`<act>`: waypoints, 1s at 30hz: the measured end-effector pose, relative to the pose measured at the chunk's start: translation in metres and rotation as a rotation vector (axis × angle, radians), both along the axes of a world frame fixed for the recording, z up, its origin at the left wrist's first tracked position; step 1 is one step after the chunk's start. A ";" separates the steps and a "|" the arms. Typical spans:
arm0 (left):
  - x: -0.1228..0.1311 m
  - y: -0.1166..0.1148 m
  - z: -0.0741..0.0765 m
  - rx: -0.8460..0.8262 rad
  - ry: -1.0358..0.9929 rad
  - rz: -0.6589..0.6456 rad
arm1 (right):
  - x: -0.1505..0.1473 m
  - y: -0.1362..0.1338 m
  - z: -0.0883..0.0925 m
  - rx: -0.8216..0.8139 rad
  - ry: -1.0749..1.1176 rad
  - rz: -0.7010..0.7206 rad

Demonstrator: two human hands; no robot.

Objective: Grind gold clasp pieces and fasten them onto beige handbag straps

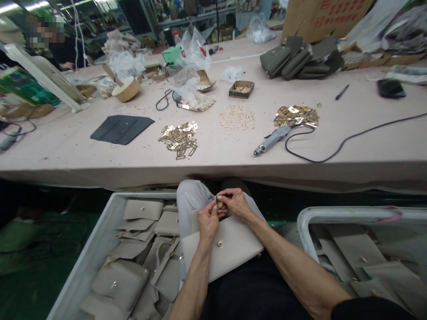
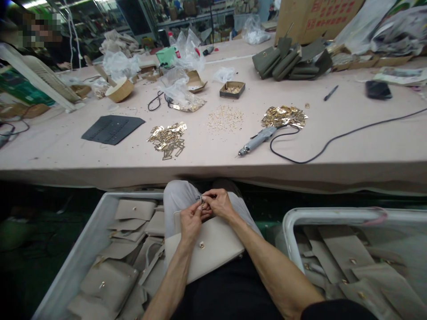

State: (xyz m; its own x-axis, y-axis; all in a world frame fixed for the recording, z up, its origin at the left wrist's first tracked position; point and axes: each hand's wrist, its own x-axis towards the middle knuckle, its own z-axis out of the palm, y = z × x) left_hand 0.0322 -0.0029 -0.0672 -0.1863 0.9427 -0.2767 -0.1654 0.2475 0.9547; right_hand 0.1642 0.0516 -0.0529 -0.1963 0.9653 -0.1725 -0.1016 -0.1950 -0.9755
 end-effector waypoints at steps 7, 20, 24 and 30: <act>0.000 -0.001 0.001 0.018 0.011 0.007 | 0.000 0.000 -0.005 0.093 -0.075 -0.015; 0.001 -0.004 0.001 0.020 -0.070 0.061 | 0.009 0.000 -0.002 0.435 -0.343 0.047; 0.001 -0.004 0.001 0.014 -0.095 0.069 | 0.008 -0.003 -0.001 0.469 -0.370 0.050; 0.001 -0.003 -0.002 0.015 -0.141 0.101 | 0.005 -0.008 -0.007 0.495 -0.431 0.035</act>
State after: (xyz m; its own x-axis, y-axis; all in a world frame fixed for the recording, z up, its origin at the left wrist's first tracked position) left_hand 0.0332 -0.0061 -0.0694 -0.2406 0.9254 -0.2930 -0.3217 0.2088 0.9236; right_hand 0.1687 0.0440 -0.0597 -0.2418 0.9451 0.2200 0.3165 0.2911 -0.9028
